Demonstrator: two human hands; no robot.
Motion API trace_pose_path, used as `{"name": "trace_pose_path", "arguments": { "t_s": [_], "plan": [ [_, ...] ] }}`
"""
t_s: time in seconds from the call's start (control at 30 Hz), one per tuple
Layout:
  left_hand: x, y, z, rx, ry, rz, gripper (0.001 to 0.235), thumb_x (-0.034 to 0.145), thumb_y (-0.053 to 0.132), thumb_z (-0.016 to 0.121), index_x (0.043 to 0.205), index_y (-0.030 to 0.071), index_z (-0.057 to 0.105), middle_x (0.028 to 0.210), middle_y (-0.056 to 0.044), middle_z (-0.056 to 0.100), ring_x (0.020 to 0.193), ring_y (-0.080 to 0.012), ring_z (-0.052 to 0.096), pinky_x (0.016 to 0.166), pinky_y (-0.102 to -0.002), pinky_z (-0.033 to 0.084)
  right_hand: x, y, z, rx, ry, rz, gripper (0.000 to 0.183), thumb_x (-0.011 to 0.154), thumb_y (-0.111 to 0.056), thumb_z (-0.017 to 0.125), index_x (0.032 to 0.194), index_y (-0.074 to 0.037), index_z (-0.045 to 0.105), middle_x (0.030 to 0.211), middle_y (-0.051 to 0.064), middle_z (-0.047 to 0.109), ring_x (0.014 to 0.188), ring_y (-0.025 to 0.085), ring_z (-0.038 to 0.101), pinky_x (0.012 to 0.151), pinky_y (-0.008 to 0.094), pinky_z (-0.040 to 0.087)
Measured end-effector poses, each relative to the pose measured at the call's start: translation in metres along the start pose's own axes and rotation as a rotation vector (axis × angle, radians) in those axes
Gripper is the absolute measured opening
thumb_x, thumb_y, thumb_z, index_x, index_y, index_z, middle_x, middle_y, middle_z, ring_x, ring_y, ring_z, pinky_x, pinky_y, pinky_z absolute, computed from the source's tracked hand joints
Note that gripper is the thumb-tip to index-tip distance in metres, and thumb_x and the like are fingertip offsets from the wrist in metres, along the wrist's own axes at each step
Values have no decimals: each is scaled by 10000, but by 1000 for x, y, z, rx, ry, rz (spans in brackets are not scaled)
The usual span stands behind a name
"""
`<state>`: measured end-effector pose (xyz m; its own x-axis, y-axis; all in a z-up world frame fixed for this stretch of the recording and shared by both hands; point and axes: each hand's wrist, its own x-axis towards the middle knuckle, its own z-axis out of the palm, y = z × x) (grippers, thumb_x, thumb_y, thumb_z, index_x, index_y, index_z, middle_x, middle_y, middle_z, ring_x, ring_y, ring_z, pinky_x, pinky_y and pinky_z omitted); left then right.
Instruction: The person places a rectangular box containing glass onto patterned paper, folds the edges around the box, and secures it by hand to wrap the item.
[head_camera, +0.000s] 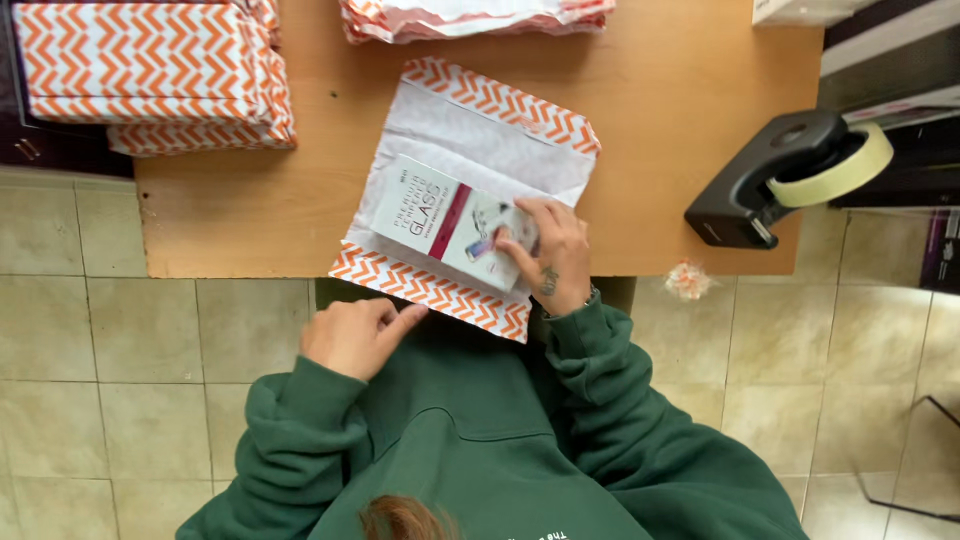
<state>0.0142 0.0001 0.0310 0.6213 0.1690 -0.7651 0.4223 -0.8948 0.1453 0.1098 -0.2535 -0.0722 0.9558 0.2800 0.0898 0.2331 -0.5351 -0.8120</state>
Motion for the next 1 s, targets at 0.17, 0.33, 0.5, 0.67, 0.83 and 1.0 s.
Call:
{"name": "trace_pose_path", "arguments": {
  "t_s": [0.17,0.33,0.5,0.67,0.83,1.0],
  "plan": [
    [10,-5,5,-248,101,0,634,872,818,471,1152,297,699,892,-99,783,972,-426,731,875,-532,582,-9,-36,-6,278,124,258,361,709,-215,984,1005,-132,795,888,36,711,862,170,748,824,254,593],
    [13,11,-9,-687,134,270,560,867,701,584,1150,223,656,844,-16,825,825,-275,797,788,-382,610,-24,-42,7,438,91,406,443,738,-171,956,1121,-98,745,1057,76,758,962,155,727,920,272,584],
    [36,44,-28,-793,178,297,482,902,586,567,1158,181,618,768,-22,759,686,-205,781,694,-339,572,-23,-15,3,715,326,332,369,932,-274,729,1225,-69,639,1050,79,688,854,143,674,791,278,583],
    [104,130,-81,-510,302,463,522,935,539,530,1334,201,542,946,-21,793,879,-292,757,748,-447,507,-25,-21,-17,184,442,453,457,911,-513,621,1132,-118,683,1051,20,718,884,164,638,884,315,503],
    [235,252,-115,-165,489,547,871,1018,564,380,1632,-7,145,1040,-305,708,966,-567,633,797,-632,458,-35,21,-4,-91,156,259,667,818,-372,866,1350,-106,564,1332,159,478,1225,359,576,1065,456,451],
    [315,342,-136,-135,415,528,553,1048,559,362,1237,43,418,1030,-293,689,901,-528,660,767,-618,486,-39,68,25,-272,182,283,677,686,-584,859,1248,-269,653,1248,13,543,1063,262,574,843,458,457]
  ]
}}
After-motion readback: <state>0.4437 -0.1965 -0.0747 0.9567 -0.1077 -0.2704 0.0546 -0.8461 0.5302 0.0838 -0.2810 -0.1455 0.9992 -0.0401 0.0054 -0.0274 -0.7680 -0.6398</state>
